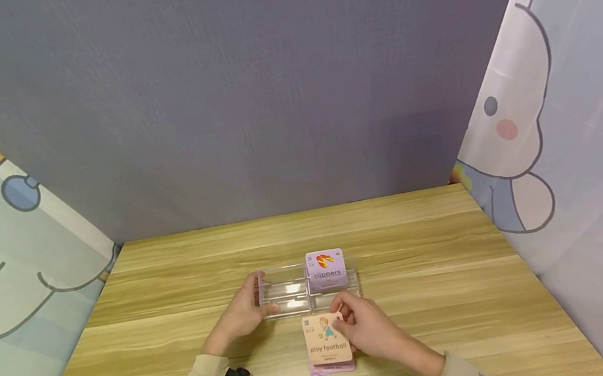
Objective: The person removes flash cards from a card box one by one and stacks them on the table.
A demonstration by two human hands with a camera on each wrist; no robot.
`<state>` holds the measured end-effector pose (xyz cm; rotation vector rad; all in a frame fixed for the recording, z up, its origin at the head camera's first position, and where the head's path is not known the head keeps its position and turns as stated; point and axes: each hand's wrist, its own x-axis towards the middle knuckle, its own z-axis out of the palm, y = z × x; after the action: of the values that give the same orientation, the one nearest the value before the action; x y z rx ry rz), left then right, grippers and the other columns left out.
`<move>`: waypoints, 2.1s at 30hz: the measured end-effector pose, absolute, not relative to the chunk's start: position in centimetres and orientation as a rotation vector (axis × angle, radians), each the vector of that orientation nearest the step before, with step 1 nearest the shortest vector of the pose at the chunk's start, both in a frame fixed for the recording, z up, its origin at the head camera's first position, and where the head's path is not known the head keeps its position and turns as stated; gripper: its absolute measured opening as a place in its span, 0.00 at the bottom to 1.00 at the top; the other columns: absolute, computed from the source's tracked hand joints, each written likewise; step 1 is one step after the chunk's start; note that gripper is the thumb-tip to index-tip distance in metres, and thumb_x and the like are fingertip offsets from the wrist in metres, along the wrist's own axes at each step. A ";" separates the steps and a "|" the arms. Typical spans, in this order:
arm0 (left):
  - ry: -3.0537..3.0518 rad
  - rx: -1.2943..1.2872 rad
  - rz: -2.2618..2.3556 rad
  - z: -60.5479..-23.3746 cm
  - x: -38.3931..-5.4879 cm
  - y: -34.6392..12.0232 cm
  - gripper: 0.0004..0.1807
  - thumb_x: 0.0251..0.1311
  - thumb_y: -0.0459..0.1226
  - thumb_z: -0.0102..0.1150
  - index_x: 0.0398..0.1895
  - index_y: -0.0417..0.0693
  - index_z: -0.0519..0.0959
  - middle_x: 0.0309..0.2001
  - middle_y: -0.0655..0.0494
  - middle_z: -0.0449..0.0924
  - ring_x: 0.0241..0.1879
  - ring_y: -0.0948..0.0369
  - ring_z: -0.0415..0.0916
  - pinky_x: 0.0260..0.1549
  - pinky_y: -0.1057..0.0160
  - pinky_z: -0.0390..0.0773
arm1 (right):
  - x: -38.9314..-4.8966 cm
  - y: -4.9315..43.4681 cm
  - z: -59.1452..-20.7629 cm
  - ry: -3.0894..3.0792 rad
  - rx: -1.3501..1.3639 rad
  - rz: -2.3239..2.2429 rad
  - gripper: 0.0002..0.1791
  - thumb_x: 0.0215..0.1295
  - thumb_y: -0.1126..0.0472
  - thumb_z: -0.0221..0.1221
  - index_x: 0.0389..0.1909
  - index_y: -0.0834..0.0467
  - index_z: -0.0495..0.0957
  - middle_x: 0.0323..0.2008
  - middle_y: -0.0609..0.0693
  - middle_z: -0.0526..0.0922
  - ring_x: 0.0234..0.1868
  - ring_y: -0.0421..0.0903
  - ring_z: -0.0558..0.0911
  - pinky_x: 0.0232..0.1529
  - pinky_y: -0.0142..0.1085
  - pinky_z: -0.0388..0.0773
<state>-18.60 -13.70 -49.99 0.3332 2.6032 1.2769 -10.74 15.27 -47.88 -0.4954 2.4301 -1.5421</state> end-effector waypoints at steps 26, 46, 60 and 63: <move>2.611 0.348 1.297 -50.1 -18.6 -13.7 0.46 0.60 0.38 0.72 0.75 0.33 0.56 0.62 0.42 0.73 0.62 0.43 0.72 0.63 0.42 0.72 | -11.0 14.7 -48.4 2.730 -0.550 -1.179 0.10 0.64 0.68 0.66 0.42 0.57 0.77 0.23 0.41 0.71 0.21 0.35 0.69 0.20 0.29 0.70; 2.614 0.358 1.285 -50.0 -18.6 -13.7 0.46 0.61 0.39 0.72 0.75 0.34 0.56 0.63 0.42 0.72 0.62 0.42 0.72 0.62 0.41 0.73 | -10.8 14.4 -48.6 2.902 -0.676 -0.796 0.09 0.60 0.65 0.70 0.37 0.58 0.79 0.29 0.43 0.74 0.26 0.36 0.69 0.22 0.29 0.69; 2.617 0.367 1.288 -50.2 -18.6 -13.8 0.46 0.62 0.39 0.71 0.76 0.34 0.55 0.63 0.41 0.72 0.62 0.42 0.71 0.61 0.42 0.74 | -11.0 14.3 -49.2 2.968 -0.740 -0.622 0.09 0.57 0.63 0.72 0.34 0.58 0.80 0.28 0.44 0.74 0.27 0.39 0.73 0.23 0.29 0.70; 2.615 0.364 1.285 -50.2 -18.6 -13.8 0.46 0.62 0.39 0.71 0.76 0.35 0.55 0.64 0.41 0.71 0.63 0.41 0.71 0.62 0.42 0.73 | -11.0 14.4 -49.4 2.968 -0.743 -0.605 0.10 0.57 0.63 0.72 0.32 0.57 0.79 0.27 0.43 0.72 0.26 0.38 0.70 0.22 0.29 0.68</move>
<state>-18.57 -13.75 -50.19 0.3638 2.6154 1.2846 -11.03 14.38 -49.41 -0.7428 2.9684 -0.6051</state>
